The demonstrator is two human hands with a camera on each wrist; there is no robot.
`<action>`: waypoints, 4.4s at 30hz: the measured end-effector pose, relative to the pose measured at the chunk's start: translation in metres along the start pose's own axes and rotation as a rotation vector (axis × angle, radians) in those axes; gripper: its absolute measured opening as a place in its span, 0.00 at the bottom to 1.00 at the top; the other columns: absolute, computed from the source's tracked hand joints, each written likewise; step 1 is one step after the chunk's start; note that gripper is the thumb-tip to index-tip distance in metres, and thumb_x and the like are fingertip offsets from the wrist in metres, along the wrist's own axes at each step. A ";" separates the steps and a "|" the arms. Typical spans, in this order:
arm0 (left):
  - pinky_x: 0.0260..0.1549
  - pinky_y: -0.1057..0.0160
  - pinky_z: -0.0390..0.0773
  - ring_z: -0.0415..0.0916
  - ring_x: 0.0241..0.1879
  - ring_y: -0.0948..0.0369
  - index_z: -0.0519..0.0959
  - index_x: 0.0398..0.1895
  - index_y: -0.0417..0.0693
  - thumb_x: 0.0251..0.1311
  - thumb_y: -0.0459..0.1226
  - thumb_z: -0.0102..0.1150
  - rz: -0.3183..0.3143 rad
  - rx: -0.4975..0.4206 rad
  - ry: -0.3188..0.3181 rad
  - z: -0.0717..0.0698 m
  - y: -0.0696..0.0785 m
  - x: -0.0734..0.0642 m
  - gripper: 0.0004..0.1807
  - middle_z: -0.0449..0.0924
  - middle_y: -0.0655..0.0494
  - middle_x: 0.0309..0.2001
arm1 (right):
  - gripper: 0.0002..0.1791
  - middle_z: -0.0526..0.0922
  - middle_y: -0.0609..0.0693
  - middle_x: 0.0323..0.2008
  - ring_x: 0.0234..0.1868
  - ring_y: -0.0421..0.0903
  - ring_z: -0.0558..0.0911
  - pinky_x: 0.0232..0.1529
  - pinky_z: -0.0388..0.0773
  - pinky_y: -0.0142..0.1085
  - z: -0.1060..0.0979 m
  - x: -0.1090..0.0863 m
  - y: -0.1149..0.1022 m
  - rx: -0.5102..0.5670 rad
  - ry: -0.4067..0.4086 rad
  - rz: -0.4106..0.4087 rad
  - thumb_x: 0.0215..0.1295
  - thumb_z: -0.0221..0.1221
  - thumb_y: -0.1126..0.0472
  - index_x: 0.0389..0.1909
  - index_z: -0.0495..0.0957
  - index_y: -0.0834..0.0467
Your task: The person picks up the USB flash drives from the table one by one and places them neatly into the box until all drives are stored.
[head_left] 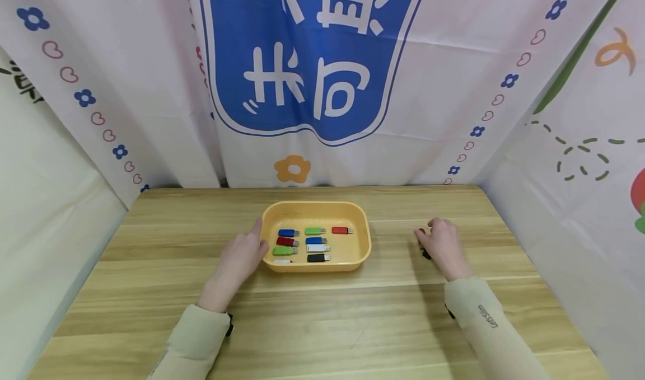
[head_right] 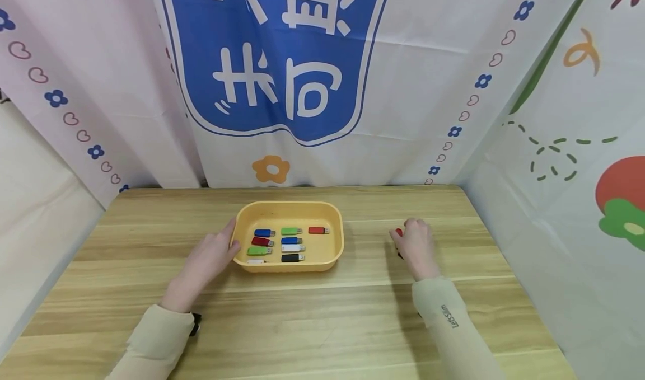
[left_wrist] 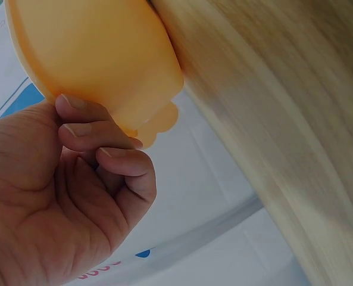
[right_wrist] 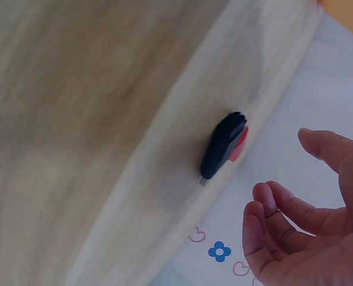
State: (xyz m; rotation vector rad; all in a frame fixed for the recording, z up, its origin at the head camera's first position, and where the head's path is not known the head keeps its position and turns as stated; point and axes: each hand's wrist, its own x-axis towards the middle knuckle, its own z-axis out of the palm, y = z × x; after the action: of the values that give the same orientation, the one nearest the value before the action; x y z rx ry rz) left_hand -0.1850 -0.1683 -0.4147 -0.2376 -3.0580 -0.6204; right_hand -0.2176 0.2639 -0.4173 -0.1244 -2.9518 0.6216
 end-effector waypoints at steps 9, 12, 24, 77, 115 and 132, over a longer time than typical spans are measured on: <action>0.12 0.67 0.60 0.61 0.12 0.63 0.56 0.74 0.29 0.67 0.34 0.51 0.003 -0.003 -0.003 -0.002 0.000 0.000 0.35 0.64 0.56 0.13 | 0.21 0.80 0.68 0.30 0.32 0.57 0.76 0.36 0.76 0.46 0.003 -0.001 0.010 -0.090 -0.073 0.031 0.65 0.62 0.55 0.24 0.79 0.71; 0.12 0.67 0.60 0.60 0.12 0.63 0.56 0.74 0.30 0.67 0.35 0.51 -0.005 -0.005 -0.010 -0.002 0.001 0.000 0.35 0.64 0.56 0.13 | 0.26 0.70 0.54 0.17 0.24 0.49 0.69 0.26 0.67 0.38 0.006 0.000 0.012 -0.116 -0.098 0.030 0.64 0.63 0.54 0.10 0.67 0.60; 0.12 0.66 0.60 0.62 0.12 0.62 0.57 0.74 0.31 0.67 0.34 0.52 -0.004 -0.005 -0.005 -0.002 0.000 0.000 0.34 0.65 0.55 0.14 | 0.25 0.71 0.55 0.19 0.24 0.49 0.71 0.25 0.68 0.36 0.015 -0.001 0.007 -0.163 -0.119 0.035 0.63 0.65 0.59 0.11 0.65 0.58; 0.13 0.67 0.61 0.63 0.12 0.62 0.57 0.74 0.30 0.67 0.34 0.52 0.002 -0.009 0.005 -0.001 0.000 0.001 0.35 0.66 0.55 0.14 | 0.09 0.83 0.61 0.44 0.44 0.55 0.83 0.46 0.83 0.48 0.016 -0.003 -0.077 0.104 0.057 -0.399 0.61 0.64 0.71 0.43 0.84 0.65; 0.13 0.67 0.61 0.62 0.12 0.62 0.57 0.74 0.31 0.67 0.34 0.52 0.000 -0.021 -0.002 -0.002 0.001 0.001 0.34 0.66 0.55 0.14 | 0.05 0.82 0.57 0.40 0.42 0.52 0.81 0.45 0.82 0.44 0.031 -0.008 -0.108 0.013 0.034 -0.642 0.62 0.63 0.73 0.36 0.85 0.64; 0.12 0.67 0.60 0.61 0.12 0.62 0.57 0.74 0.30 0.66 0.33 0.52 0.019 -0.024 0.009 -0.002 -0.001 0.000 0.35 0.65 0.55 0.14 | 0.06 0.82 0.54 0.40 0.43 0.50 0.80 0.46 0.82 0.41 0.043 -0.008 -0.124 -0.114 -0.070 -0.663 0.62 0.65 0.70 0.38 0.86 0.62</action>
State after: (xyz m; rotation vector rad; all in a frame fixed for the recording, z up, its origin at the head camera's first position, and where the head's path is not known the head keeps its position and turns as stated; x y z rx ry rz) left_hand -0.1852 -0.1695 -0.4133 -0.2630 -3.0369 -0.6563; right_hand -0.2225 0.1330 -0.4064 0.8397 -2.8200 0.3600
